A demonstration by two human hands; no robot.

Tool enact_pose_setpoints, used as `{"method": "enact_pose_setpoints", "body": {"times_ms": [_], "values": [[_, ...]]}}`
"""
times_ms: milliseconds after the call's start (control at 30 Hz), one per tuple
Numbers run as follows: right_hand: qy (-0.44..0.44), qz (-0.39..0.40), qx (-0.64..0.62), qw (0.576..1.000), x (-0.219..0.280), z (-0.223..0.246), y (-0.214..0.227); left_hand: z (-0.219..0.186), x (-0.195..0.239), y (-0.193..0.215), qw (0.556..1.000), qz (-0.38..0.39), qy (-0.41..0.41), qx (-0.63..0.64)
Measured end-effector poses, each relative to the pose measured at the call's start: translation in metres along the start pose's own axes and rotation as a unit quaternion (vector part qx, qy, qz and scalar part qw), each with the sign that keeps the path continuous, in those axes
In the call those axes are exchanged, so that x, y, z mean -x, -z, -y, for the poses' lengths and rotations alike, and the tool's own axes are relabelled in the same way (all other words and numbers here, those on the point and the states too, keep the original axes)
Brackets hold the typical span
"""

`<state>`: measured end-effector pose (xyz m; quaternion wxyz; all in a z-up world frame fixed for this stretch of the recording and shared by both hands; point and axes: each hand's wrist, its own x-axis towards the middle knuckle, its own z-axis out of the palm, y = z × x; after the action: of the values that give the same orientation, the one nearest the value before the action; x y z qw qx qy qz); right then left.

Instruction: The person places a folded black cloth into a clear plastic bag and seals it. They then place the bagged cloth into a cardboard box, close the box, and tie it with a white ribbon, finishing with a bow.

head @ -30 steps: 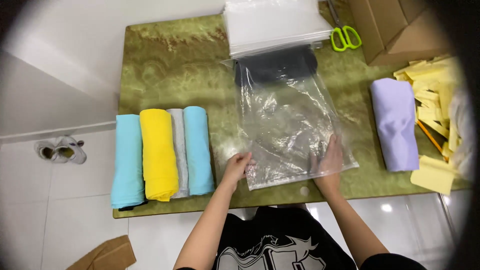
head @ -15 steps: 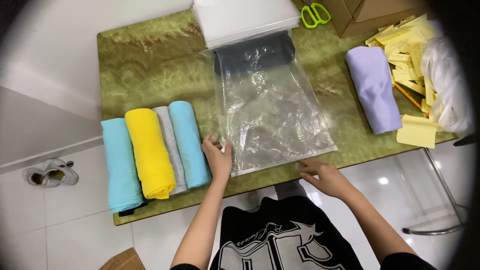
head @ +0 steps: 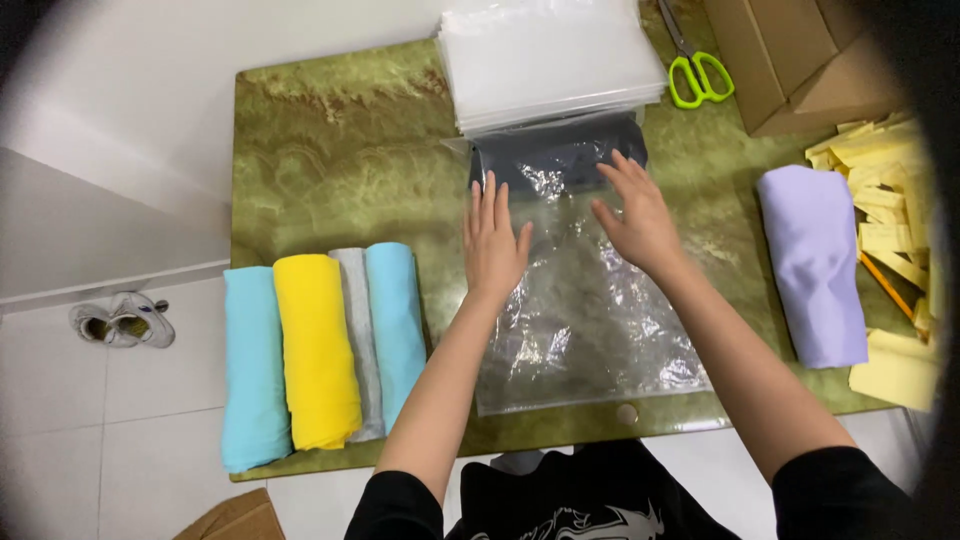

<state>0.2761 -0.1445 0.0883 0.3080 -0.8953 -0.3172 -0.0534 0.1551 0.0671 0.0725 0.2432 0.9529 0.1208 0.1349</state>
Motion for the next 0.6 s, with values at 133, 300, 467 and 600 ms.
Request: {"method": "enact_pose_setpoints", "body": {"times_ms": [133, 300, 467, 600], "values": [[0.037, 0.005, 0.056, 0.998, -0.040, -0.005, -0.030, -0.001, -0.039, -0.016, 0.998, 0.016, -0.008, -0.057], [-0.049, 0.118, 0.119, 0.985, -0.021, -0.007, -0.053, 0.012, -0.042, -0.048, 0.990, -0.021, -0.032, -0.139], [-0.072, 0.126, 0.090, 0.985, 0.026, 0.002, -0.060, 0.027, 0.003, -0.079, 0.989, 0.000, -0.031, -0.142], [-0.028, 0.094, 0.090, 0.991, 0.052, 0.004, -0.089, 0.036, 0.030, -0.088, 0.991, -0.014, -0.058, -0.123]]}}
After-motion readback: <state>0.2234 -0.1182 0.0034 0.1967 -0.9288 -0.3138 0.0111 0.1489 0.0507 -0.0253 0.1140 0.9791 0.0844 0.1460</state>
